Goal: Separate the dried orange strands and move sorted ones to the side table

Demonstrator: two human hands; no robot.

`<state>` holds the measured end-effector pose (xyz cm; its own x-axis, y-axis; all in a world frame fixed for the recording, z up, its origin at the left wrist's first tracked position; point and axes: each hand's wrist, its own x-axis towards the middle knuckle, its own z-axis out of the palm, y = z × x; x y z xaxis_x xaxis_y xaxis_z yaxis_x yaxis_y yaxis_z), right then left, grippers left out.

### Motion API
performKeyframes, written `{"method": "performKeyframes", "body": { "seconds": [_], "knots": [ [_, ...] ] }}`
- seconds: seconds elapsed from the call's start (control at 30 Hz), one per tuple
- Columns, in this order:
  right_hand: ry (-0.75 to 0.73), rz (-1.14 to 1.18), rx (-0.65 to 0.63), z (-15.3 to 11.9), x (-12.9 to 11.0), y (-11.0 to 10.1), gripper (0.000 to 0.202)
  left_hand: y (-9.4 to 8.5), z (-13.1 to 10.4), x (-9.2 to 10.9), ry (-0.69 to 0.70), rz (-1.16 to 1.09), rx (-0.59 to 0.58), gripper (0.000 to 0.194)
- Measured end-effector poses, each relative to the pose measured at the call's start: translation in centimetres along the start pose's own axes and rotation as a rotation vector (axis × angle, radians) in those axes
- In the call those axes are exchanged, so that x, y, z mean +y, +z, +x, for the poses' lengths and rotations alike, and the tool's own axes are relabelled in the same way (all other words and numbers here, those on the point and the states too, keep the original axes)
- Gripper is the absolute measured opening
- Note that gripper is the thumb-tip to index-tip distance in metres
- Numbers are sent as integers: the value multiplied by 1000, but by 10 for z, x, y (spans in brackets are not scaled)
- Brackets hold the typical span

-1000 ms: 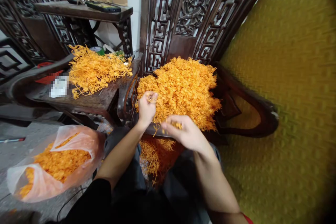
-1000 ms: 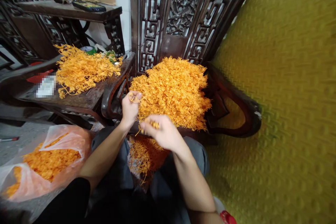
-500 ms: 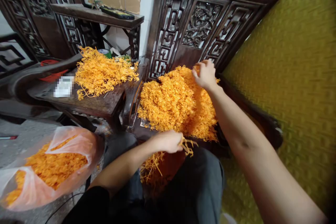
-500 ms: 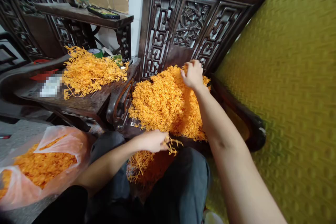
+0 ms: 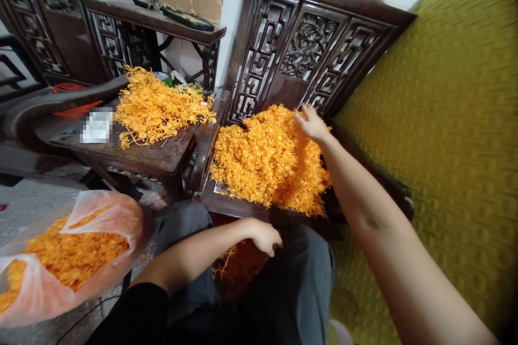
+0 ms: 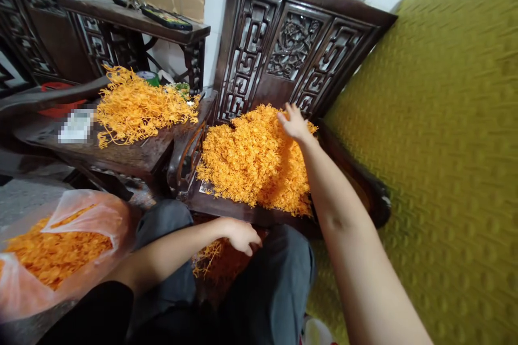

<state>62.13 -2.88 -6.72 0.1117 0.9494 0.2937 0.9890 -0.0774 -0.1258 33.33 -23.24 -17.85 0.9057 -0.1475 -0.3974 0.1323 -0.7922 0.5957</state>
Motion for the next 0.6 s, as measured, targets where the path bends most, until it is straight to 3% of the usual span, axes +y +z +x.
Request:
{"method": "performKeyframes", "body": {
  "seconds": [0.1, 0.23, 0.47, 0.6],
  "knots": [
    [129, 49, -141, -16, -24, 28, 85, -4, -1, -1, -75, 39, -1, 52],
    [130, 63, -185, -19, -45, 60, 81, -12, -6, -4, -172, 19, 6, 50],
    [149, 116, -256, -10, -37, 98, 81, -29, -24, -8, -230, -45, 45, 60],
    [168, 164, -281, -8, -32, 101, 78, -31, -29, -10, -207, -47, 30, 58]
  ]
}}
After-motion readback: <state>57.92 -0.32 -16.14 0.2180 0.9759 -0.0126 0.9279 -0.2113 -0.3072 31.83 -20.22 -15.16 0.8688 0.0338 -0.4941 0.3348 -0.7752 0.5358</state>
